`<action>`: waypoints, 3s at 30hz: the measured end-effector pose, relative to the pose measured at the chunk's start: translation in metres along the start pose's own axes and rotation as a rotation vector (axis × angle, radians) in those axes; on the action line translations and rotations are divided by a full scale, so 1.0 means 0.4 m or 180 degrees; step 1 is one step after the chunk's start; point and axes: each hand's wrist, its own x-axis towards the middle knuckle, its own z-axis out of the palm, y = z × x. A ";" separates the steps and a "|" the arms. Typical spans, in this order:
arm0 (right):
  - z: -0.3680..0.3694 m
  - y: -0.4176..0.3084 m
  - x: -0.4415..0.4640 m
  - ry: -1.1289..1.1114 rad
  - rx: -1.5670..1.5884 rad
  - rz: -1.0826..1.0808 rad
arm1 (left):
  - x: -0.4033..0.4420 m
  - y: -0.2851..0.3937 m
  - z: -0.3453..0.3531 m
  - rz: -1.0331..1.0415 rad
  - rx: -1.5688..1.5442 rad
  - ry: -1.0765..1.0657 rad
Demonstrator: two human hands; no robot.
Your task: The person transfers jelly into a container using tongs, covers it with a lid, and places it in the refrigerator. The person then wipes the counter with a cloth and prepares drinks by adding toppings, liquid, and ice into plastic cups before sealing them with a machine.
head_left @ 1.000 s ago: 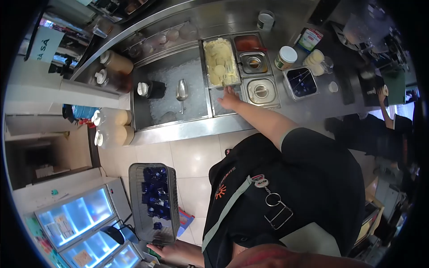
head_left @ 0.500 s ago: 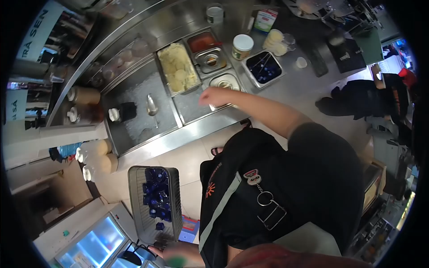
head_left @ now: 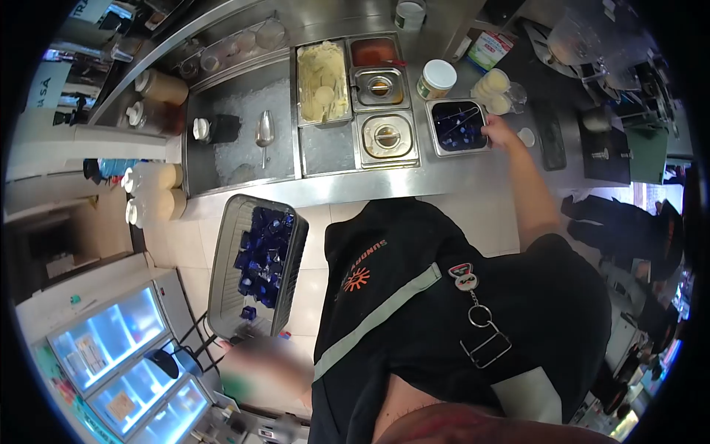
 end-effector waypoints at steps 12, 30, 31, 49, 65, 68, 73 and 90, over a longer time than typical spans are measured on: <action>0.221 -0.431 -0.302 -0.0574 0.1442 0.0002 | -0.019 0.016 -0.066 0.0059 0.0079 0.0491; 0.671 -0.578 -0.079 -0.1222 0.0334 0.0449 | 0.085 0.060 -0.203 -0.0080 0.0170 -0.0125; 0.678 -0.582 -0.069 -0.1229 0.0279 0.0539 | 0.091 0.063 -0.200 -0.0070 0.0226 -0.0171; 0.819 -0.502 -0.015 -0.0279 0.0347 0.0216 | 0.140 0.063 -0.182 -0.0023 0.0322 -0.0381; 0.758 -0.656 -0.193 -0.1017 -0.2230 -0.1111 | 0.077 0.026 -0.162 0.0072 -0.0261 0.0172; 0.813 -0.664 -0.218 -0.2340 -0.0999 -0.1156 | 0.017 -0.019 -0.251 0.0209 -0.0515 0.0170; 0.925 -0.857 -0.428 -0.4167 0.0785 -0.1286 | -0.137 -0.093 -0.182 0.0456 -0.0443 0.1134; 1.740 -0.814 -0.635 -0.4727 0.0184 -0.0954 | -0.019 0.011 -0.512 -0.0665 0.0323 0.1366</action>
